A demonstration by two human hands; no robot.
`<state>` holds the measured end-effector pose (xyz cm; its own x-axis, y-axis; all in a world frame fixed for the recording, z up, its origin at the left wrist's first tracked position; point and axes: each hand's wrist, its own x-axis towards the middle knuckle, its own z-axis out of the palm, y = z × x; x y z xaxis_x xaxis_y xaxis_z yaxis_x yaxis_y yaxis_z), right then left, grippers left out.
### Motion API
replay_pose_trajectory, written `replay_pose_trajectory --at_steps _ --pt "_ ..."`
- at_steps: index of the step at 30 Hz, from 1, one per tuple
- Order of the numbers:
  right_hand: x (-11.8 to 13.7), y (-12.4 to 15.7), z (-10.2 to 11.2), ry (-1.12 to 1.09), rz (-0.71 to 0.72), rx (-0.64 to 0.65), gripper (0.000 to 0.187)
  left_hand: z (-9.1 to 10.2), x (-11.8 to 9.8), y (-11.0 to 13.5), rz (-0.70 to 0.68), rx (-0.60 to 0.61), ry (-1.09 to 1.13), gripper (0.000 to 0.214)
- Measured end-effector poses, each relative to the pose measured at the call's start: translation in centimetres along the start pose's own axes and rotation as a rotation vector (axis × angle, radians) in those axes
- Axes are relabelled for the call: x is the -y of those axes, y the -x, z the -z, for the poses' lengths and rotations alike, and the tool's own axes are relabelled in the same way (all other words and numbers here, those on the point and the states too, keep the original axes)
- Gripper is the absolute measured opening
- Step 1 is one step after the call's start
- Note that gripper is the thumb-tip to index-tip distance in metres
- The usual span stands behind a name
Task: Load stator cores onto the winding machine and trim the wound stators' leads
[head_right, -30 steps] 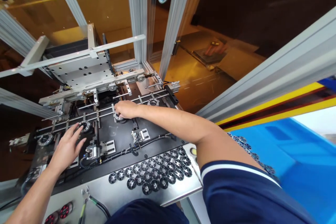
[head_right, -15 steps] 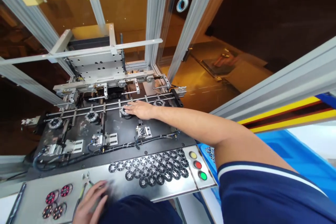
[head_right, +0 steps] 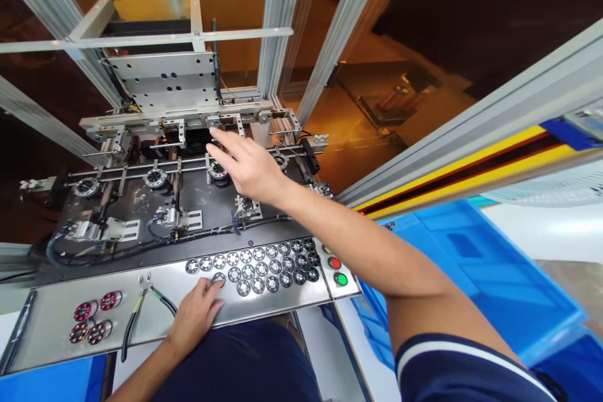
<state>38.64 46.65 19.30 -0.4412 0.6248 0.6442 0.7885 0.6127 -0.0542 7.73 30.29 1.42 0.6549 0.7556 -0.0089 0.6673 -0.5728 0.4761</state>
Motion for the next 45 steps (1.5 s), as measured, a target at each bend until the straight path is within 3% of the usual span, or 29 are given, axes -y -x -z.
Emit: replay_pose_trajectory --at_steps 2,6,9,11,13,17,19,23,27,31,33,39,45 --pt "3.3 2.5 1.8 -0.062 0.028 -0.117 0.052 0.1 0.2 0.1 0.052 -0.021 0.032 0.026" --pt "10.4 8.5 2.0 -0.235 -0.032 -0.065 0.045 0.6 0.5 0.2 0.120 -0.042 0.143 0.015" --pt "14.2 11.3 -0.1 -0.444 -0.172 0.117 0.034 2.5 0.1 0.1 0.156 -0.044 0.265 0.013" --pt "15.7 11.7 -1.3 -0.606 -0.269 0.285 0.046 4.9 -0.6 0.1 0.179 -0.037 0.347 0.016" --pt "16.6 11.1 -1.8 -0.762 -0.312 0.365 0.060 7.8 -1.6 0.2 0.203 -0.006 0.499 0.018" --pt "17.8 8.8 -1.5 -0.922 -0.297 0.204 0.030 11.9 -3.6 0.9 0.295 -0.002 0.922 0.019" --pt "18.6 8.0 -1.1 -0.888 -0.309 0.095 0.022 12.2 -4.4 1.1 0.358 -0.077 1.065 0.024" --pt "19.9 7.1 -0.7 -0.726 -0.302 -0.058 0.022 11.1 -5.2 1.3 0.466 -0.242 1.264 0.038" --pt "20.1 6.7 -0.8 -0.680 -0.261 -0.052 0.033 11.1 -5.5 1.6 0.465 -0.409 1.016 0.036" --pt "19.8 6.2 -0.7 -0.727 -0.226 -0.057 0.045 12.7 -5.7 1.6 0.231 -0.482 0.577 0.032" --pt "19.3 5.8 -0.4 -0.854 -0.261 -0.027 0.048 13.5 -5.8 1.4 0.111 -0.506 0.423 0.033" --pt "16.5 4.0 0.0 -1.375 -0.489 0.392 0.021 14.2 -4.9 0.9 -0.149 -0.514 0.125 0.045" --pt "14.1 3.3 -1.4 -1.576 -0.396 0.621 0.023 13.3 -4.2 0.9 -0.125 -0.474 0.122 0.044"
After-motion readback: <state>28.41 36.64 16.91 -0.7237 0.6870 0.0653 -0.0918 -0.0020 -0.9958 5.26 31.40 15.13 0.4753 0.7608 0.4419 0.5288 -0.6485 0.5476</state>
